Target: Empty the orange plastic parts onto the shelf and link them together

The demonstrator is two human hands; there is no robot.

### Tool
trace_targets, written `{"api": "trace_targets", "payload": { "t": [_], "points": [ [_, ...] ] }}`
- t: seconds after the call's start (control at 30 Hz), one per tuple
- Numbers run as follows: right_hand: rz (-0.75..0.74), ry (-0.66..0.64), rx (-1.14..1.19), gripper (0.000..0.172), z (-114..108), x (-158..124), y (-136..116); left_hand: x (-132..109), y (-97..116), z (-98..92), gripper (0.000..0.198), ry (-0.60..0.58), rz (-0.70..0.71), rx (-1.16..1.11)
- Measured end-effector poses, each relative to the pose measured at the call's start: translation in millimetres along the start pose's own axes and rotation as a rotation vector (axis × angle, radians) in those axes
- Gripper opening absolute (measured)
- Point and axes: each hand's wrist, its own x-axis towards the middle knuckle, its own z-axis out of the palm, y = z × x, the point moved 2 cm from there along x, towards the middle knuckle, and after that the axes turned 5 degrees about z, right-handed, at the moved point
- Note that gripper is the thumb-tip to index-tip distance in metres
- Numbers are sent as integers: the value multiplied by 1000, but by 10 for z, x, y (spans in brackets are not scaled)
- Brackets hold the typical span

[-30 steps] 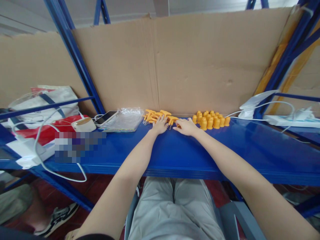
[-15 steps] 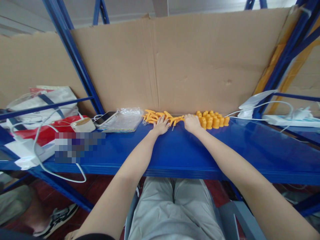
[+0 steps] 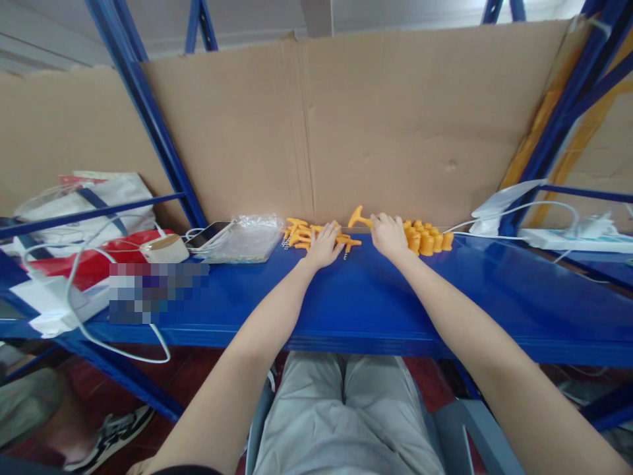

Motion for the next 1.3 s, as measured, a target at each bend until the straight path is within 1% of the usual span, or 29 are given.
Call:
{"api": "trace_targets", "payload": {
  "t": [0.07, 0.17, 0.3, 0.43, 0.57, 0.73, 0.87, 0.93, 1.03, 1.13, 1.3],
  "points": [
    [-120, 27, 40, 50, 25, -2, -21, 4, 65, -61, 57, 80, 59, 13],
    [-265, 40, 97, 50, 53, -13, -72, 16, 145, -118, 52, 142, 127, 25],
    [-353, 35, 144, 52, 78, -20, -125, 42, 154, -137, 38, 185, 125, 37],
    [-324, 14, 137, 48, 93, -27, -124, 57, 125, -143, 28, 232, 177, 53],
    [-306, 1, 109, 45, 76, -32, -109, 72, 136, -142, 23, 258, 230, 75],
    [-318, 15, 40, 37, 32, -14, -129, 98, 170, -134, 22, 210, 250, 52],
    [-320, 41, 26, 34, 22, -12, -135, 85, 179, -151, 23, 204, 245, 29],
    [-332, 28, 42, 32, 27, -20, -129, 71, 182, -163, 22, 195, 260, 26],
    [-362, -8, 57, 35, 24, -31, -134, 55, 193, -186, 23, 182, 267, 35],
    [-367, -31, 26, 32, -5, -32, -164, 53, 222, -211, 23, 174, 255, 44],
    [-351, -20, -24, 27, -55, -29, -212, 66, 282, -230, 22, 170, 247, 47]
  ]
}}
